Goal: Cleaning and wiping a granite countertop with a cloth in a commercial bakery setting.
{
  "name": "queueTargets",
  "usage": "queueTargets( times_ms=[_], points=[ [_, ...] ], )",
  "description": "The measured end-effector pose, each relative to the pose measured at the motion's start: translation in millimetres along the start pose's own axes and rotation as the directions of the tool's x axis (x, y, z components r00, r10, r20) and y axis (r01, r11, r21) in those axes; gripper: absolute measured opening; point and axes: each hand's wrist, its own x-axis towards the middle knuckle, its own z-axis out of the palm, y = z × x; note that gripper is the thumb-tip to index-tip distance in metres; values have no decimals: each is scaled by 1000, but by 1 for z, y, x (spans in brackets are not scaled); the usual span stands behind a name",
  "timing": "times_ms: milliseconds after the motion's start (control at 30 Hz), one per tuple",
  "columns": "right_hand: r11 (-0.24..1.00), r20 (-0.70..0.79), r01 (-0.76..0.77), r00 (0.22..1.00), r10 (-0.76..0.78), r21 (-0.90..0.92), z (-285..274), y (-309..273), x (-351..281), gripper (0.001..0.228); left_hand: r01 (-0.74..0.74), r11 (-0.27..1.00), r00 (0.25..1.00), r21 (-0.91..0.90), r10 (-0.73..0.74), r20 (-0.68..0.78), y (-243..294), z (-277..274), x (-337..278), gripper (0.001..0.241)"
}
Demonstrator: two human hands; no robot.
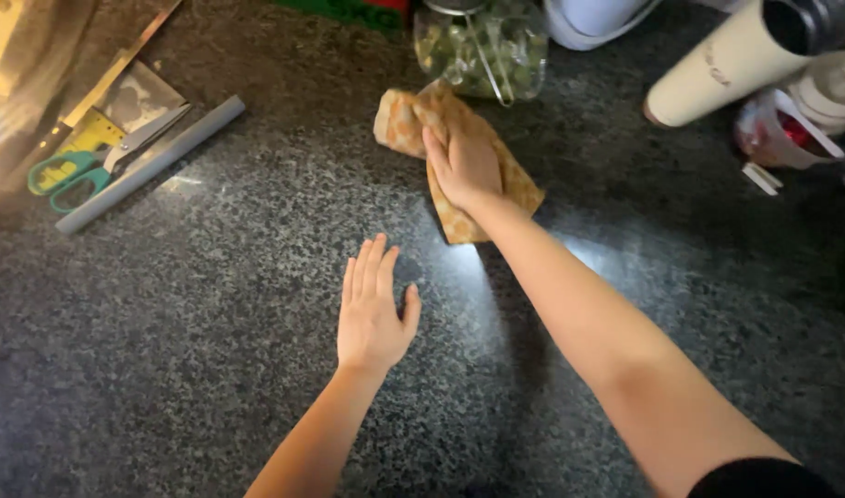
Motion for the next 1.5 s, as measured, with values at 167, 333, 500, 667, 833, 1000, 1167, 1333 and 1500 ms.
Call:
queueTargets(
  times_ms=[167, 333, 500, 667, 833, 1000, 1167, 1333, 1500],
  points=[
    [997, 59, -65, 996, 67, -45, 23, -1, 65, 58, 24, 1000, 1000, 2, -24, -4, -2, 0, 0, 55],
    [987, -18, 158, 987, -158, 21, 59, -14, 93, 63, 35, 999, 999, -37, -35, 15, -3, 0, 0, 57],
    [997, 348, 48, 935, -67, 63, 62, -24, 30, 67, 3, 997, 1000, -81, -4, -17, -6, 4, -4, 63],
    [788, 439, -302, 897, 45, 536, -12, -9, -64, 56, 42, 994, 998, -101, -47, -51, -12, 13, -15, 57],
    [699, 108, -527, 828, 550, 484, -99, 145, -154, 34, 12, 997, 996, -81, -19, -82, -12, 15, -11, 49],
    [885, -408, -318, 798, 444, 341, -183, 200, -188, 45, 27, 998, 997, -56, -31, -64, -10, 12, -11, 46],
    [906, -72, -410, 912, 404, -106, -129, 149, -145, 50, 36, 998, 998, -48, -38, -45, -9, 10, -8, 48],
    [809, 282, -274, 839, 466, -520, -65, 18, -101, 58, 10, 999, 998, -45, -13, -61, -11, 14, -11, 47],
    [950, -37, -303, 951, 306, 76, -18, -68, -141, 48, 35, 997, 997, -68, -39, -63, -17, 19, -12, 45]
  ],
)
